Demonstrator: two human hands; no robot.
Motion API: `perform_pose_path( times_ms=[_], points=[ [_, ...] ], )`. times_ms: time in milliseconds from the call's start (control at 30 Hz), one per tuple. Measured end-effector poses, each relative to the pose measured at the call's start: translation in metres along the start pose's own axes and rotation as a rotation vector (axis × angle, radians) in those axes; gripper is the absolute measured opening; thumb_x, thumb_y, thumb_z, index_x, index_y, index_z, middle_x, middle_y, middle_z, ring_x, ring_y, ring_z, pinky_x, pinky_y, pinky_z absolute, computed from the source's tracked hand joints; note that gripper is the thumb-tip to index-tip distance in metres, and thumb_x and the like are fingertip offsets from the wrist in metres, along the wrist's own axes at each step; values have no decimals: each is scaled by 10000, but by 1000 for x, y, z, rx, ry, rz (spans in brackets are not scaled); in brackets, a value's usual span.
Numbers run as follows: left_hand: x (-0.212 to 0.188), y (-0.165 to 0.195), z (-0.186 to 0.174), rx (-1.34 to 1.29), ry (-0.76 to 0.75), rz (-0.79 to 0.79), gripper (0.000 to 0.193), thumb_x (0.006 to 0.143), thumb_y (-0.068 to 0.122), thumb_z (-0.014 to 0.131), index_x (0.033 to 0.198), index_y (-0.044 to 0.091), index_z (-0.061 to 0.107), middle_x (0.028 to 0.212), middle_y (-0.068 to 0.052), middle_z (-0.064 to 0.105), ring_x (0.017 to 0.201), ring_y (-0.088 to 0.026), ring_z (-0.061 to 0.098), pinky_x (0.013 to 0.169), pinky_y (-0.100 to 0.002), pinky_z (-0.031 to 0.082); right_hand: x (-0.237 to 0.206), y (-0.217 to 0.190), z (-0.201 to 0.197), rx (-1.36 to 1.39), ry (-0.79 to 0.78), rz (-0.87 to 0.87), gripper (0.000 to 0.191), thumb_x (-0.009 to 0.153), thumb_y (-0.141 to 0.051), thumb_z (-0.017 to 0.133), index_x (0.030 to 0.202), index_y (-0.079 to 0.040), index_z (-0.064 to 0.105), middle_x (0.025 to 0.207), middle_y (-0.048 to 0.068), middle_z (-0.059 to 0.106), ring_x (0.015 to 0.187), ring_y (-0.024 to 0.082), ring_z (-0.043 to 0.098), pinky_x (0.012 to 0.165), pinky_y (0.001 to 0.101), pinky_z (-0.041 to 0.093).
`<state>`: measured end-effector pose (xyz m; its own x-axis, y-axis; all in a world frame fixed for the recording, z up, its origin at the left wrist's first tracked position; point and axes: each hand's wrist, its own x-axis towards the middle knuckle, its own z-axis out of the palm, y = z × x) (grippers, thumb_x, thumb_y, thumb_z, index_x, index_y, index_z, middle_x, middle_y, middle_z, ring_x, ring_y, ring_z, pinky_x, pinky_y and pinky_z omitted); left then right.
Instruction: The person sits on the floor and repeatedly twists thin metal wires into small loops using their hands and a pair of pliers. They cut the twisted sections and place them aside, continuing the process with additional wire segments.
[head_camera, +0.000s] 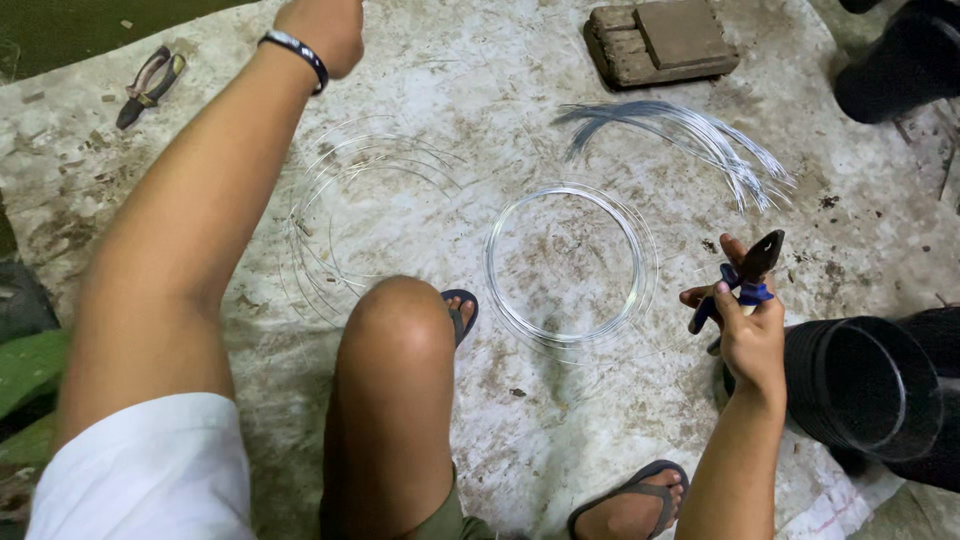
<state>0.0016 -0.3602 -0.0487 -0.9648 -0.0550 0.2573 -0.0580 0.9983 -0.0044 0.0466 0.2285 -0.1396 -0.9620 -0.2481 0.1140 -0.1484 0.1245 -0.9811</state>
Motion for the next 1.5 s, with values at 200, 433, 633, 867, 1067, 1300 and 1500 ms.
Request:
perform_pose_path(
  times_ms=[200, 433, 633, 867, 1067, 1300, 1500],
  points=[
    [-59, 5, 38, 59, -464, -67, 310, 932, 90, 533, 1195, 29, 685, 1177, -265, 712, 1059, -434, 705, 876, -538, 577, 0, -7, 8, -20, -41, -23, 543, 1030, 44, 461, 1568, 46, 387, 1564, 166, 508, 943, 262, 716, 717, 318, 553],
    [-89, 1, 69, 105, -688, -146, 338, 903, 80, 559, 1197, 30, 719, 1256, -238, 690, 1141, -404, 693, 930, -531, 569, -5, -8, 12, -97, -32, 1, 543, 1038, 15, 481, 1576, 23, 408, 1470, 176, 572, 934, 236, 726, 672, 305, 528],
    [-79, -6, 64, 129, -690, -151, 319, 914, 155, 589, 1145, 9, 753, 1209, -267, 718, 1128, -414, 706, 955, -494, 563, -11, -10, 7, -130, -46, -33, 531, 1018, 10, 494, 1542, 26, 413, 1511, 145, 549, 913, 222, 721, 681, 298, 543],
    [-31, 14, 14, 16, -884, -147, 397, 927, 237, 558, 1033, -70, 786, 965, -211, 794, 844, -356, 732, 770, -490, 558, -13, -10, -2, -58, -46, -13, 505, 1028, 4, 501, 1527, 32, 430, 1548, 158, 529, 908, 234, 728, 809, 344, 575],
    [-7, 127, -37, -373, -552, 245, 417, 1035, 369, 429, 1016, 11, 642, 936, -192, 662, 798, -373, 581, 762, -516, 478, -11, -16, -11, 55, -122, -55, 509, 1031, 2, 505, 1532, 34, 419, 1542, 172, 520, 907, 211, 720, 870, 388, 611],
    [-41, 260, -80, -470, -247, 581, 291, 1062, 238, 436, 1142, -36, 495, 901, -301, 675, 883, -488, 637, 812, -572, 494, -16, -28, -27, 90, -134, -109, 533, 1021, 6, 513, 1541, 27, 399, 1601, 152, 470, 922, 177, 715, 874, 377, 603],
    [-40, 324, -76, -428, -21, 983, 165, 966, 136, 554, 1052, -5, 549, 950, -231, 619, 819, -434, 656, 713, -525, 532, -25, -39, -39, 77, -140, -86, 536, 1033, -49, 537, 1550, 15, 411, 1544, 136, 534, 903, 165, 716, 840, 339, 585]
  ],
)
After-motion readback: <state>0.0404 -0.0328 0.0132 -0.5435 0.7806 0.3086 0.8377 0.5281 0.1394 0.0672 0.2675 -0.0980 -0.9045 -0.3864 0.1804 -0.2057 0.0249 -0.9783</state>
